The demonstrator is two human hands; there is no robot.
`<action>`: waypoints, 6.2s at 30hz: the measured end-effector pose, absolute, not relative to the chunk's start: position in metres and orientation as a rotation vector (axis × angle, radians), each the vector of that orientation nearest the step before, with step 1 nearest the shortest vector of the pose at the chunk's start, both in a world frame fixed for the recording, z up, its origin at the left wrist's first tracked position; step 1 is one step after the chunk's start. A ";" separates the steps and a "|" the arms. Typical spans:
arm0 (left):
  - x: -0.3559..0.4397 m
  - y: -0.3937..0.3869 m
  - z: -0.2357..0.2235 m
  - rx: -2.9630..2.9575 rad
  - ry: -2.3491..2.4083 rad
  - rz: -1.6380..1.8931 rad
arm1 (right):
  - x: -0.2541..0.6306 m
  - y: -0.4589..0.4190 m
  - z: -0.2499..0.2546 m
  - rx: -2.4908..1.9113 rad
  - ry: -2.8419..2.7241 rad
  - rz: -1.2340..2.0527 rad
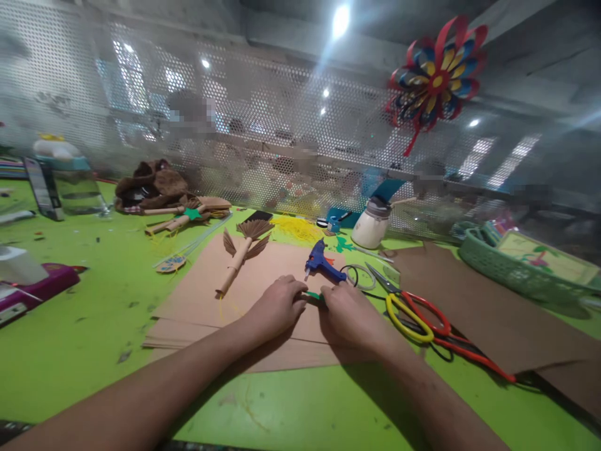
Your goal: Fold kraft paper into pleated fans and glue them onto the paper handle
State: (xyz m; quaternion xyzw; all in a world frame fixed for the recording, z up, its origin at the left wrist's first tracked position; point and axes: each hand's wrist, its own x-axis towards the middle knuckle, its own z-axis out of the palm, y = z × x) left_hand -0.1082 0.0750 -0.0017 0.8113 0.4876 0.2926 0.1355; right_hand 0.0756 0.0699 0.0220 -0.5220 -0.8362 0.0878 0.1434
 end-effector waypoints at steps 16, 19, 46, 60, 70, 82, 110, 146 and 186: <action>-0.104 0.066 0.017 1.417 1.030 1.052 | 0.086 0.089 0.036 -0.999 -1.489 1.419; -0.105 0.065 0.020 1.398 0.979 1.048 | 0.080 0.083 0.038 -0.936 -1.383 1.533; -0.107 0.061 0.028 1.255 0.920 1.029 | 0.073 0.079 0.035 -0.945 -1.337 1.341; -0.107 0.066 0.022 1.335 0.917 0.985 | 0.064 0.075 0.031 -0.919 -1.334 1.436; -0.107 0.064 0.025 1.253 0.792 1.021 | 0.063 0.071 0.036 -1.035 -1.458 1.121; -0.105 0.064 0.026 1.188 0.892 1.043 | 0.063 0.069 0.034 -1.131 -1.563 0.834; -0.106 0.059 0.029 1.132 0.788 1.025 | 0.056 0.065 0.025 -0.957 -2.138 0.126; -0.107 0.065 0.023 1.221 0.854 1.025 | 0.059 0.073 0.026 -1.139 -1.712 0.872; -0.107 0.064 0.027 1.033 0.847 1.093 | 0.067 0.079 0.031 -0.983 -1.255 1.234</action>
